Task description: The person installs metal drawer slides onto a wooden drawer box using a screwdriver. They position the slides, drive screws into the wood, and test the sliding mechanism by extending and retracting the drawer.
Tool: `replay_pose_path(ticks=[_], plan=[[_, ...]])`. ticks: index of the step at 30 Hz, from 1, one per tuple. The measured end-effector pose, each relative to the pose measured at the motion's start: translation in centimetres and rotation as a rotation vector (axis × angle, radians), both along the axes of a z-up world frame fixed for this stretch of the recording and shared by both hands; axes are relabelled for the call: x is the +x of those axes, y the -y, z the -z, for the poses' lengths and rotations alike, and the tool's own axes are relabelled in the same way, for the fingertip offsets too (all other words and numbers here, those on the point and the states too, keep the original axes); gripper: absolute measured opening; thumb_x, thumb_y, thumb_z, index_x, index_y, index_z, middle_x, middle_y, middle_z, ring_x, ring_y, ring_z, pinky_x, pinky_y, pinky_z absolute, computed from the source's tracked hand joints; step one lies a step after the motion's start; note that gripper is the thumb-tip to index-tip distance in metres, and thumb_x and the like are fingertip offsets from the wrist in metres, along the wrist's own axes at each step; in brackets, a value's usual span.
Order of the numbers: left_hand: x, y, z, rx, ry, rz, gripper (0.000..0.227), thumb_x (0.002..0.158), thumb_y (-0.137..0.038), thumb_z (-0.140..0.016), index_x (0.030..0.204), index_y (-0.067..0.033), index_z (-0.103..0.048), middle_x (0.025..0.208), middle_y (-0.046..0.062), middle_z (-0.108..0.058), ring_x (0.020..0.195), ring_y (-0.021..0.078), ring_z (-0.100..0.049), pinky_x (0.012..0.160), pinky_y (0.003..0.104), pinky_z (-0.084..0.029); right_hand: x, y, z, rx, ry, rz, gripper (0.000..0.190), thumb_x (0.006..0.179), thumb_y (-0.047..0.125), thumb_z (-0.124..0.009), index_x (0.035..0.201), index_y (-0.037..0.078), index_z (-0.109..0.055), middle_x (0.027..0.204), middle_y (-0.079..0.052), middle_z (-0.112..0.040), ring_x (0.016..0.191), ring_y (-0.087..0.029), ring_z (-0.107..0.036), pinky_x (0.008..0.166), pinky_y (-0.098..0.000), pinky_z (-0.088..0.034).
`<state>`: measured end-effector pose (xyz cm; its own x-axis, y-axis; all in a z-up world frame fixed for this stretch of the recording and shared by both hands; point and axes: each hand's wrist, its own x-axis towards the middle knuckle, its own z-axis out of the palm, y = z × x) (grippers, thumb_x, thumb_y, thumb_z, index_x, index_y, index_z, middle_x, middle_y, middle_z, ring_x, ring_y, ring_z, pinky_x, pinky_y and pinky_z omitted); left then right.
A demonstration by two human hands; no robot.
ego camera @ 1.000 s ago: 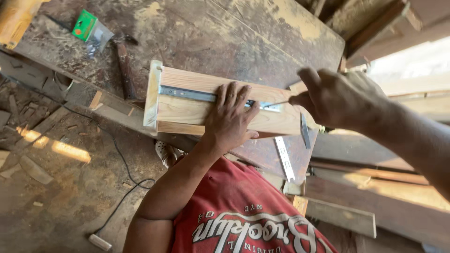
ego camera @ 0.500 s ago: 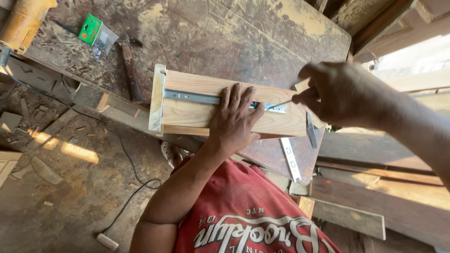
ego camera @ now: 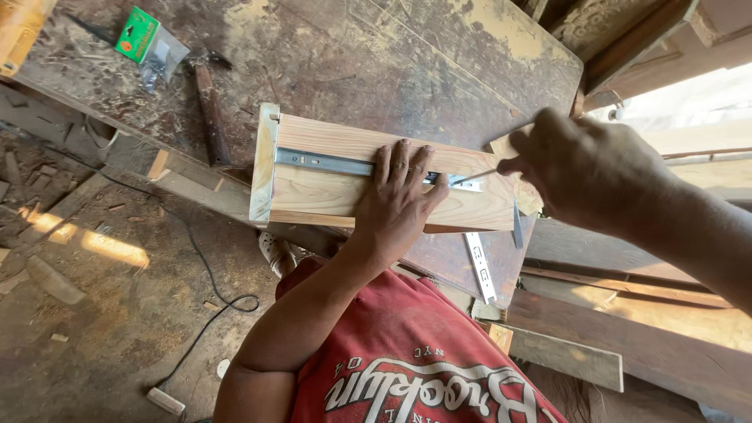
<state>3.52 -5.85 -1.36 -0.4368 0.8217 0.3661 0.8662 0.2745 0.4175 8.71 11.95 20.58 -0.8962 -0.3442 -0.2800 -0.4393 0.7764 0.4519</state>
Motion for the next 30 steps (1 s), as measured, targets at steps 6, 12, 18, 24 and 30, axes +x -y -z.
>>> replay_pose_path(ticks=[6, 12, 18, 24, 30], plan=[[0.0, 0.1, -0.7, -0.034, -0.010, -0.044, 0.036, 0.099, -0.021, -0.054, 0.134, -0.0156, -0.057, 0.154, 0.022, -0.046, 0.143, 0.0493, -0.042, 0.121, 0.062, -0.026, -1.0, 0.3, -0.6, 0.079, 0.321, 0.152, 0.025, 0.103, 0.023, -0.052, 0.102, 0.008, -0.071, 0.065, -0.008, -0.063, 0.050, -0.014, -0.062, 0.048, -0.0294, -0.050], [-0.2, 0.1, -1.3, -0.029, -0.023, -0.032, 0.039, 0.097, -0.021, -0.054, 0.135, -0.0160, -0.057, 0.153, 0.022, -0.048, 0.141, 0.0488, -0.041, 0.119, 0.063, -0.027, -1.1, 2.2, -0.8, 0.310, 0.556, 0.856, 0.028, 0.109, 0.038, -0.053, 0.110, 0.012, -0.064, 0.073, -0.003, -0.066, 0.058, -0.012, -0.067, 0.049, -0.0272, -0.052], [0.0, 0.4, -1.0, -0.064, -0.068, -0.034, 0.044, 0.094, -0.027, -0.052, 0.137, -0.0153, -0.056, 0.152, 0.023, -0.048, 0.141, 0.0491, -0.041, 0.119, 0.061, -0.026, 0.9, -1.2, 0.1, 0.366, 0.256, -0.496, 0.035, 0.085, 0.013, -0.078, 0.118, 0.004, -0.073, 0.072, 0.002, -0.066, 0.067, -0.010, -0.062, 0.061, -0.0235, -0.053], [0.4, 1.2, -1.5, -0.048, -0.037, -0.048, 0.040, 0.101, -0.030, -0.053, 0.138, -0.0156, -0.054, 0.156, 0.021, -0.049, 0.145, 0.0469, -0.043, 0.125, 0.060, -0.025, 2.3, -4.0, 1.3, 0.518, 0.389, -0.578, 0.037, 0.091, 0.010, -0.078, 0.125, -0.002, -0.067, 0.062, 0.004, -0.054, 0.065, -0.012, -0.057, 0.079, -0.0301, -0.053], [0.2, 1.5, -2.6, -0.093, -0.042, -0.027, 0.045, 0.098, -0.032, -0.053, 0.137, -0.0100, -0.054, 0.153, 0.022, -0.051, 0.141, 0.0460, -0.045, 0.120, 0.060, -0.029, 0.0, -2.6, 0.9, 0.268, 0.660, 0.813, 0.046, 0.095, 0.046, -0.056, 0.135, 0.027, -0.066, 0.099, 0.005, -0.073, 0.045, -0.008, -0.060, 0.040, -0.0273, -0.051]])
